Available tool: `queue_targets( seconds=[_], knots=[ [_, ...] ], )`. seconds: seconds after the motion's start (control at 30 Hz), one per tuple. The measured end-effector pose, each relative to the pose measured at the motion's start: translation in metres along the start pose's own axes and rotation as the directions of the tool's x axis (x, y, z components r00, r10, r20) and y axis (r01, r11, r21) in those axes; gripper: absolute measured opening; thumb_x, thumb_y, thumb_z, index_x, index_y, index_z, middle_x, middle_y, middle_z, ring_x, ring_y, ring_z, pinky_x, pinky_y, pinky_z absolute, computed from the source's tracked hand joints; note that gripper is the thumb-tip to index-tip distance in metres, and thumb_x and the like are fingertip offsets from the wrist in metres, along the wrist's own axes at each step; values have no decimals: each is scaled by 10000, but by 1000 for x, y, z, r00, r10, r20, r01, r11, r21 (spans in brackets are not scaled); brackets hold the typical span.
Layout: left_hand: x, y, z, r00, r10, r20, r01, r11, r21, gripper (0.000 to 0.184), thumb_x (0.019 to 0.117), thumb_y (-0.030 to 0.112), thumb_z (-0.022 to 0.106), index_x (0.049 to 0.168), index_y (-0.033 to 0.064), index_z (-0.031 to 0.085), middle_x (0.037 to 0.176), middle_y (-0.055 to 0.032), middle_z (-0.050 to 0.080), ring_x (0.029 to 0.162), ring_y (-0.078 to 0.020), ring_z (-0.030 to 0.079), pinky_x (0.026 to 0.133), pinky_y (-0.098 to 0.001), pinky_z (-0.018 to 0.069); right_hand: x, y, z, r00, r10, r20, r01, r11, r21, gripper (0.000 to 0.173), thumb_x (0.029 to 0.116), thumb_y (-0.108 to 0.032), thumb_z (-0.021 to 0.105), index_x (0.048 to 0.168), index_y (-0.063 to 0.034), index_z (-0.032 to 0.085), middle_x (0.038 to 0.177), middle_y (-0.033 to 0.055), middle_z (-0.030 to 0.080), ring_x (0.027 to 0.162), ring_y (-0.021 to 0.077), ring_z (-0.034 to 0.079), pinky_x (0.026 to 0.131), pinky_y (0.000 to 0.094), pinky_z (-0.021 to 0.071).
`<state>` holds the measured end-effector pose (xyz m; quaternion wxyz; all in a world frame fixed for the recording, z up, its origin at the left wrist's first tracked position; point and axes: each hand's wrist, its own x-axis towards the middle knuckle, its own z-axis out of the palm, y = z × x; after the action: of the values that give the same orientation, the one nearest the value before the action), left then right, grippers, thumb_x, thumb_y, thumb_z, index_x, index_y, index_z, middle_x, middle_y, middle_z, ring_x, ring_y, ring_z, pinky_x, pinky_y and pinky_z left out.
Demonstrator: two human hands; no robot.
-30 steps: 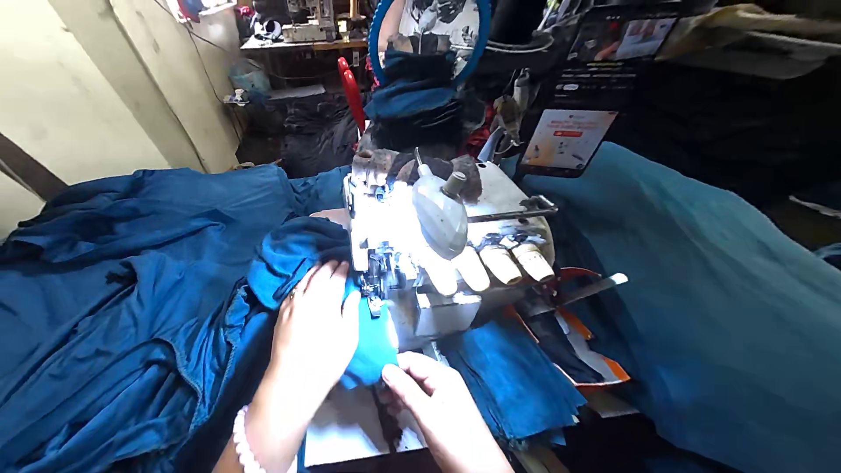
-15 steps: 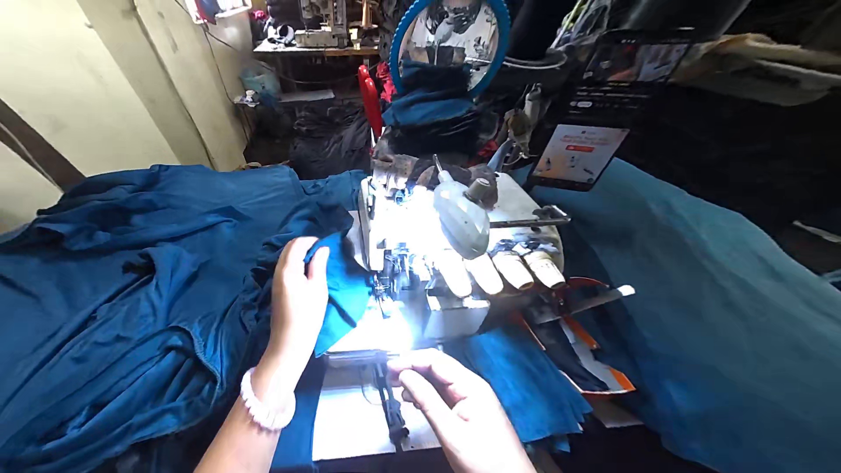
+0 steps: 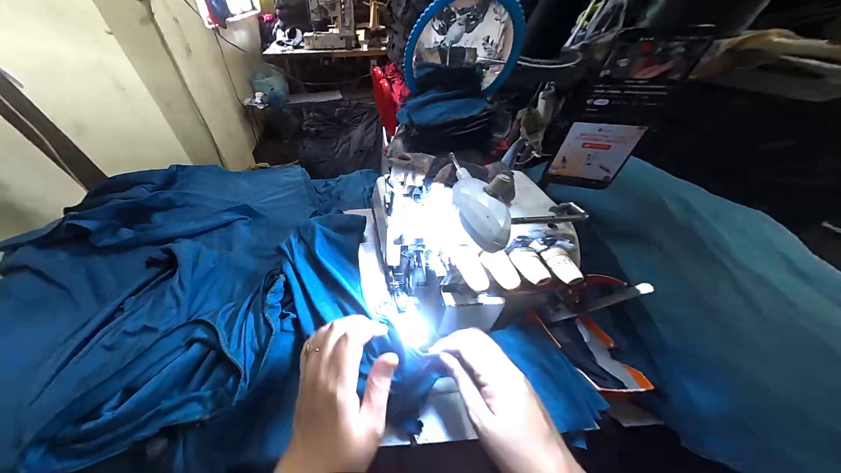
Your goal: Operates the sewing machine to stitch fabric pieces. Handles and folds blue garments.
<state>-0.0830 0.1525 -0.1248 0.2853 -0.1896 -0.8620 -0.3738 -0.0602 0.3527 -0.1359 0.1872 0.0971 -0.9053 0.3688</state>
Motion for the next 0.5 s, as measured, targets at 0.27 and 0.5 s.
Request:
queue_targets(
  seconds=[0.27,0.5],
  knots=[
    [65,-74,6,961,-154,231,116,979,168,415,1028,394,558,1355,163,669,1443,-57,607,1322,-265,582,1053,-582,466,-10,-3,-10,976,56,210,-125,935,332,154,970,-108,625,1080,-20,687,1036,54,714,986,79,659,888,257,540],
    [-13,-25,-5,972,87,-220,-81,996,37,215,1025,366,584,1007,153,614,988,-18,640,1018,-105,623,941,-267,503,-11,-17,-6,957,219,188,-289,737,612,310,838,-50,777,1099,-32,610,995,-23,667,825,-2,650,745,187,578]
  ],
)
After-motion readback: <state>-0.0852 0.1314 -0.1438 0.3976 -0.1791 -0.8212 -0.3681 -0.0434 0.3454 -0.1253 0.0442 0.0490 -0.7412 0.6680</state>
